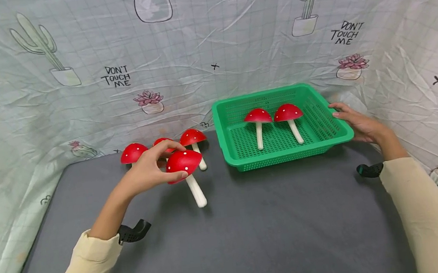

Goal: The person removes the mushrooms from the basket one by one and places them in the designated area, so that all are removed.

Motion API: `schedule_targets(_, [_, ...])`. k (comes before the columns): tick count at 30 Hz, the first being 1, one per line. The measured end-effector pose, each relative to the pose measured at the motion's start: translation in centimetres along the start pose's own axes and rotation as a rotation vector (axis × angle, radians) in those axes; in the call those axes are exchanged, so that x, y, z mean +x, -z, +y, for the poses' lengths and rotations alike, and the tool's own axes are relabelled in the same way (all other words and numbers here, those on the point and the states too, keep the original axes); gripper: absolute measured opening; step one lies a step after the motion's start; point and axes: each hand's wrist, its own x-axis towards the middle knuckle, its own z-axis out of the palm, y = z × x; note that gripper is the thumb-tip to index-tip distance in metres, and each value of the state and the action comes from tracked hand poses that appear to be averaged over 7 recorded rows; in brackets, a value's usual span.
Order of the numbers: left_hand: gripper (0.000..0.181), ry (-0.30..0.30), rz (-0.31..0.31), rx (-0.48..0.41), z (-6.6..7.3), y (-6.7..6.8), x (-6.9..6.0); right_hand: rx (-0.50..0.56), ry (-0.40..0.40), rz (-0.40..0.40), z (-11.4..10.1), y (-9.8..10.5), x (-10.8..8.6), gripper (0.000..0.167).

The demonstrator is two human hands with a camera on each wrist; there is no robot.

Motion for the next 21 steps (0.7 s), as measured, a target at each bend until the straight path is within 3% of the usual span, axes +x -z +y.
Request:
schedule_targets(8, [0.055, -0.032, 0.055, 0.06, -1.4, 1.2, -2.5, -0.136, -0.067, 0.047, -0.8, 0.4, -0.4, 0.036])
schedule_targets(15, [0.058, 0.032, 0.13, 0.13, -2.5, 2.0, -4.6, -0.156, -0.087, 0.026, -1.5, 0.3, -0.4, 0.046])
schedule_targets(21, [0.056, 0.02, 0.149, 0.173, -2.9, 2.7, -5.5, -0.164, -0.083, 0.04, -1.6, 0.0, -0.3, 0.05])
